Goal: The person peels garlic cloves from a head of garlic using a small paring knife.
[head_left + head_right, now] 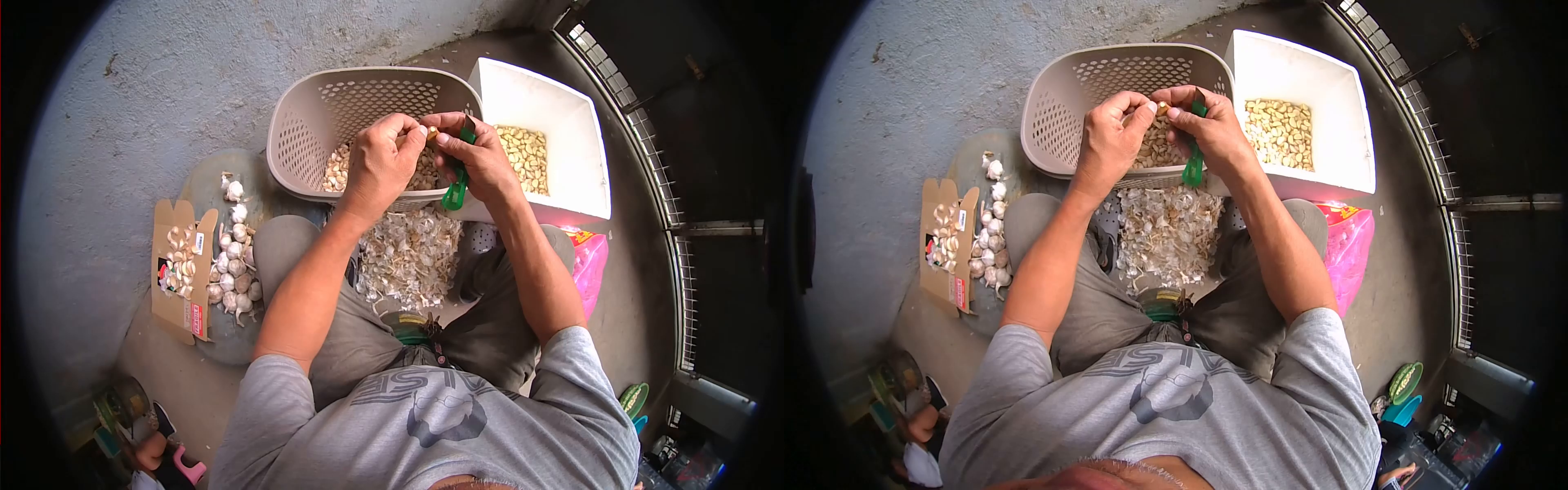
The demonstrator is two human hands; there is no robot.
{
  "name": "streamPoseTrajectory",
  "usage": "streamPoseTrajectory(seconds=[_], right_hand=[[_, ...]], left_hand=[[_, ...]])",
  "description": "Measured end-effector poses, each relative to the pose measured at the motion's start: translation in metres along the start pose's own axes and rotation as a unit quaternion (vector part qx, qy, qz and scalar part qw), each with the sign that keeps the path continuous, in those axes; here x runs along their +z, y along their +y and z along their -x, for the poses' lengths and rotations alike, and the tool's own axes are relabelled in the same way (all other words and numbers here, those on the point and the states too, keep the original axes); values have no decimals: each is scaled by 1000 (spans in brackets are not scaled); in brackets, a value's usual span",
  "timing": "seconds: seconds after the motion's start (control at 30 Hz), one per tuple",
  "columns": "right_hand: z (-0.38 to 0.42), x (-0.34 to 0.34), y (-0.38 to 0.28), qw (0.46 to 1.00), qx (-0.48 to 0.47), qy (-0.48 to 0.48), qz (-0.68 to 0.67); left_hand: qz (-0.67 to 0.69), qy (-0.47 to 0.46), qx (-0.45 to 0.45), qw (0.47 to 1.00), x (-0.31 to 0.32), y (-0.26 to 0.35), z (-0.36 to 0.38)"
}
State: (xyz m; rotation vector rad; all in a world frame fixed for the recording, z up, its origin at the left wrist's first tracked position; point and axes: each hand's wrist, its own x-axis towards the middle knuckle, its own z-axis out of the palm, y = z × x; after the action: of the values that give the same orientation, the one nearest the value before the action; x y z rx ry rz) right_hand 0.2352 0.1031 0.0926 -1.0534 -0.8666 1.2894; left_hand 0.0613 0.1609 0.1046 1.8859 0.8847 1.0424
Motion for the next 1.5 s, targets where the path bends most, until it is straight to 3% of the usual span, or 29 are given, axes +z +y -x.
streamPoseTrajectory(seconds=[0.27,0.47,0.63,0.97,1.23,1.37,1.5], right_hand=[[-4,-1,2,999,-21,6,24],[-5,-3,7,999,-49,-2,-2],[-5,-2,8,998,-64,1,15],[-3,0,6,999,-7,-20,-49],[-4,-7,7,994,41,-40,-98],[-6,-3,10,996,17,-32,-76],[-7,0,13,999,-18,-26,-41]], left_hand=[[1,2,38,999,1,-3,-1],[45,-8,19,999,2,-3,1],[5,-16,33,999,-1,1,1],[66,-18,-5,998,1,-2,2],[39,-11,8,999,-6,7,2],[76,-22,-23,997,-5,6,2],[19,-1,31,999,-6,9,2]])
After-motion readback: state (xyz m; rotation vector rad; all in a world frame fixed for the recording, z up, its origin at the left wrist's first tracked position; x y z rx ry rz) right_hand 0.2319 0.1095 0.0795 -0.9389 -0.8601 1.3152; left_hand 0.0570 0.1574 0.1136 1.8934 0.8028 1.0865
